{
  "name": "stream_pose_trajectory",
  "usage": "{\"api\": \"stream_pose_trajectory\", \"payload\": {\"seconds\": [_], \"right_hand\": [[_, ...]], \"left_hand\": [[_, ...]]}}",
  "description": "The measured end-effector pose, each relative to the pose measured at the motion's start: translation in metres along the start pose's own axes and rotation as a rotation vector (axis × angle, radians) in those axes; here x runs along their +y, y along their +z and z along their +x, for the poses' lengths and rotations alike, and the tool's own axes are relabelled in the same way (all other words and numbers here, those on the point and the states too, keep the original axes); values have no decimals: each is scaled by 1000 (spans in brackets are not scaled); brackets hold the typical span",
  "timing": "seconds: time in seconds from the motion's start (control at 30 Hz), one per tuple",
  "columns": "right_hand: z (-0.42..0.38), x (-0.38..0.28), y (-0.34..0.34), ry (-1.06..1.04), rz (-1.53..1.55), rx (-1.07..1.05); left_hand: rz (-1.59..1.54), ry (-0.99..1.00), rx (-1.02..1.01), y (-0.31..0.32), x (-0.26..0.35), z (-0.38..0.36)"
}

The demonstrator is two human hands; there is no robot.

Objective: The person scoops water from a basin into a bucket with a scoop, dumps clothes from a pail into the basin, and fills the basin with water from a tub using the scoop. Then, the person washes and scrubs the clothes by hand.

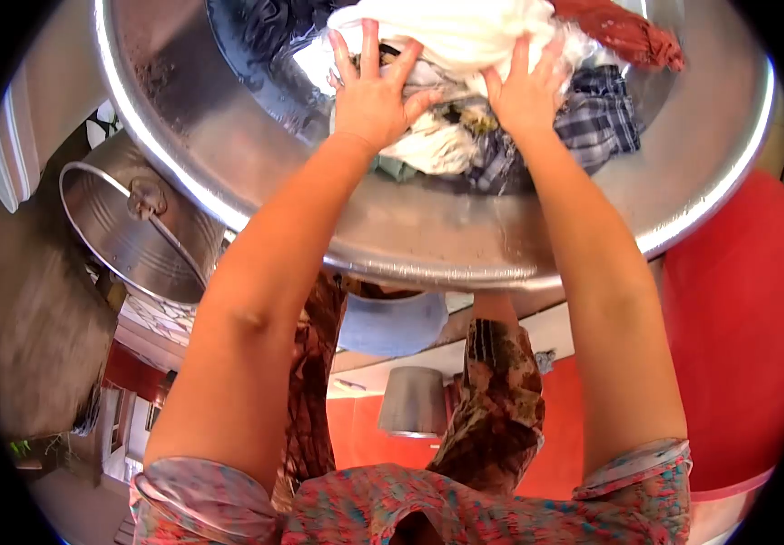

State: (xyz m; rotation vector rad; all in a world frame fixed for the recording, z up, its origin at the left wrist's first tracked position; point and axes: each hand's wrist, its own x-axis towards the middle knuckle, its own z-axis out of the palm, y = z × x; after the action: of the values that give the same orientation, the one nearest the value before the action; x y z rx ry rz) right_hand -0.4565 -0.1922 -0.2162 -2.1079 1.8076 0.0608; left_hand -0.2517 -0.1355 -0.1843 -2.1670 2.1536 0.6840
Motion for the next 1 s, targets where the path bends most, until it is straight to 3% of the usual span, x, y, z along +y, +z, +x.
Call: {"api": "stream_pose_trajectory", "payload": {"seconds": [0.07, 0.17, 0.27, 0.3, 0.33, 0.37, 0.4, 0.47, 0.5, 0.53, 0.6, 0.67, 0.73, 0.8, 0.83, 0.87, 0.9, 0.93, 0.97, 1.0], "right_hand": [[-3, 10, 6, -160, -200, 133], [4, 19, 4, -66, -196, 86], [-1, 35, 33, -63, -68, 266], [-1, 31, 31, -44, -126, 214], [0, 31, 29, -25, -191, 168], [-1, 37, 37, -98, -64, 283], [-1, 22, 15, -58, 7, 215], [12, -6, -26, -50, -311, -155], [6, 0, -40, -38, -314, -112], [-2, 10, -56, -139, -116, -166], [-3, 35, -91, -272, 327, -304], [-4, 31, -157, -111, 349, -460], [-13, 31, -207, -106, 272, -396], [-31, 41, -228, -135, 114, -124], [-52, 52, -220, -163, -20, -122], [-39, 51, -234, -224, -172, -76], [-29, 28, -260, -204, -154, -78], [-63, 6, -258, -139, -170, -215], [-62, -10, -253, -290, -205, -436], [-93, -37, -258, -279, -256, -623]], "left_hand": [[37, 16, -23, 3, 2, 7], [-55, 49, -33, 9, -3, 16], [-15, 116, -150, 16, -12, 21], [-47, 107, -14, 16, -14, 16], [15, 107, -62, 14, -15, 15], [38, 120, -64, 10, -15, 12], [61, 134, -64, 7, -16, 11], [41, 145, -73, 4, -19, 6], [31, 96, -190, -10, -14, 12], [35, 124, -151, -19, -16, 12], [-26, 232, -311, -39, -31, 24], [-96, 393, -471, -79, -46, 45], [-38, 323, -631, -106, -49, 64], [154, 177, -497, -161, -26, 54], [194, 169, -507, -169, -20, 58], [196, 199, -306, -180, -8, 45], [199, 203, -280, -220, -8, 40], [183, 274, -122, -204, 7, 14], [4, 418, -181, -224, 40, -16], [20, 421, -343, -217, 59, -39]]}}
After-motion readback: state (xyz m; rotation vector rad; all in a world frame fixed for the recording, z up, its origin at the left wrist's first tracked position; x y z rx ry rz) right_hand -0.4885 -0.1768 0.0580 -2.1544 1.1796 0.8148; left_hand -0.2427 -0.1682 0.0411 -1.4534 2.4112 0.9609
